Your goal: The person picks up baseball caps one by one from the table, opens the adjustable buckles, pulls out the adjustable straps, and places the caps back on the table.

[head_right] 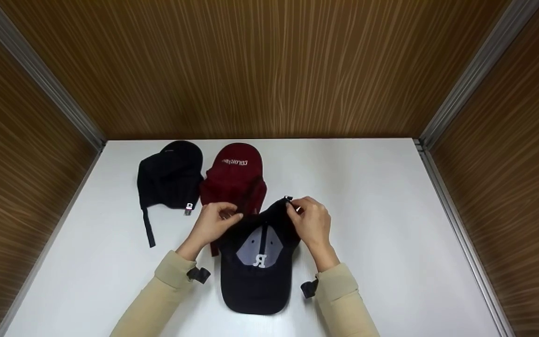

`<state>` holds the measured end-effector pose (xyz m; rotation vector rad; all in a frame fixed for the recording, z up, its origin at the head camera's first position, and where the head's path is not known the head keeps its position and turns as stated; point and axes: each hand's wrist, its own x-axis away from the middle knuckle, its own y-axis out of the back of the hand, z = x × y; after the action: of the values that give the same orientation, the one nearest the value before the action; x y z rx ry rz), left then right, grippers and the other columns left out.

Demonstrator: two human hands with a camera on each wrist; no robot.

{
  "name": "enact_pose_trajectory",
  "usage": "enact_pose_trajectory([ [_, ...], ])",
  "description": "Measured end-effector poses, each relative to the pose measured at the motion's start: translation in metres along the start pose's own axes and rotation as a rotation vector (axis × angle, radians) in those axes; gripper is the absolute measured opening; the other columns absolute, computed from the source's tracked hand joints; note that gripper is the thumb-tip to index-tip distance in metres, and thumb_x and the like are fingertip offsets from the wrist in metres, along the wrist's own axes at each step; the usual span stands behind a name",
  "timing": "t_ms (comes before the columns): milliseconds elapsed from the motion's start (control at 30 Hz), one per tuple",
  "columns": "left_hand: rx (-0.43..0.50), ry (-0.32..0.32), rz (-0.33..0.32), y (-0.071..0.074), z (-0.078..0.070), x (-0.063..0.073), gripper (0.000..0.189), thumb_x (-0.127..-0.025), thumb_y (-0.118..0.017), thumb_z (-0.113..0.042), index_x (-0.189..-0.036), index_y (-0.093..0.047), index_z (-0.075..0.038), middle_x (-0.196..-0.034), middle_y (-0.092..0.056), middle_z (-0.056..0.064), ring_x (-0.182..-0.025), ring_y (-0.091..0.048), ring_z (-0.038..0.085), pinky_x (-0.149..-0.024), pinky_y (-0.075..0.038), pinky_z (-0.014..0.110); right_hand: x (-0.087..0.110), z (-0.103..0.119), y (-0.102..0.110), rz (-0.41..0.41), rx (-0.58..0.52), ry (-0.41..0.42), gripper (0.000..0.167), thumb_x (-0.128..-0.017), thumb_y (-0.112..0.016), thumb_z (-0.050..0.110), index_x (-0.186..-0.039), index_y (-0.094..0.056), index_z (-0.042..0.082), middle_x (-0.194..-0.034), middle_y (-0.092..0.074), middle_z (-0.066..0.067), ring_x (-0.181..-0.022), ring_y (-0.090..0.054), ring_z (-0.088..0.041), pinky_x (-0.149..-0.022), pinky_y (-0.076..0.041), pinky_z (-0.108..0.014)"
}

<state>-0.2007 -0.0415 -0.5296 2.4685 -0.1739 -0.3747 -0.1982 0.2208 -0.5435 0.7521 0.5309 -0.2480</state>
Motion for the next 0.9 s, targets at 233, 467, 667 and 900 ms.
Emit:
enact_pose_trajectory([
  [233, -0.074, -0.046, -0.093, 0.001, 0.005, -0.001, 0.015, -0.087, -0.075, -0.017, -0.095, -0.076, -0.004, -0.091, -0.073, 0.005, -0.075, -0.066, 0.016, -0.071, -0.053, 0.032, 0.001, 0.001, 0.001, 0.018, -0.005, -0.017, 0.004, -0.084, -0.077, 0.008, -0.08, -0.075, 0.006, -0.073, -0.068, -0.001, -0.062, -0.063, -0.013, -0.052, -0.049, -0.028],
  [467, -0.004, -0.053, -0.2, -0.007, 0.005, -0.001, 0.013, -0.089, -0.074, -0.015, -0.094, -0.075, -0.003, -0.088, -0.072, 0.006, -0.074, -0.067, 0.015, -0.068, -0.054, 0.029, 0.01, 0.0, 0.007, 0.107, -0.043, -0.095, 0.009, -0.085, -0.077, 0.011, -0.089, -0.075, 0.004, -0.081, -0.07, -0.004, -0.07, -0.066, -0.018, -0.059, -0.053, -0.033],
  [667, 0.009, -0.071, -0.243, -0.012, 0.005, 0.0, 0.011, -0.089, -0.074, -0.014, -0.092, -0.075, -0.003, -0.087, -0.072, 0.006, -0.071, -0.067, 0.013, -0.066, -0.054, 0.027, 0.033, -0.006, 0.017, 0.25, -0.078, -0.243, 0.025, -0.085, -0.078, 0.021, -0.101, -0.072, 0.003, -0.089, -0.069, -0.006, -0.078, -0.067, -0.023, -0.066, -0.052, -0.037],
  [900, 0.004, -0.067, -0.262, -0.013, 0.004, 0.0, 0.011, -0.088, -0.075, -0.014, -0.091, -0.075, -0.003, -0.085, -0.072, 0.005, -0.07, -0.066, 0.013, -0.065, -0.054, 0.027, 0.055, -0.009, 0.03, 0.383, -0.153, -0.394, 0.026, -0.089, -0.074, 0.02, -0.103, -0.068, -0.002, -0.093, -0.069, -0.011, -0.079, -0.07, -0.026, -0.062, -0.053, -0.028],
])
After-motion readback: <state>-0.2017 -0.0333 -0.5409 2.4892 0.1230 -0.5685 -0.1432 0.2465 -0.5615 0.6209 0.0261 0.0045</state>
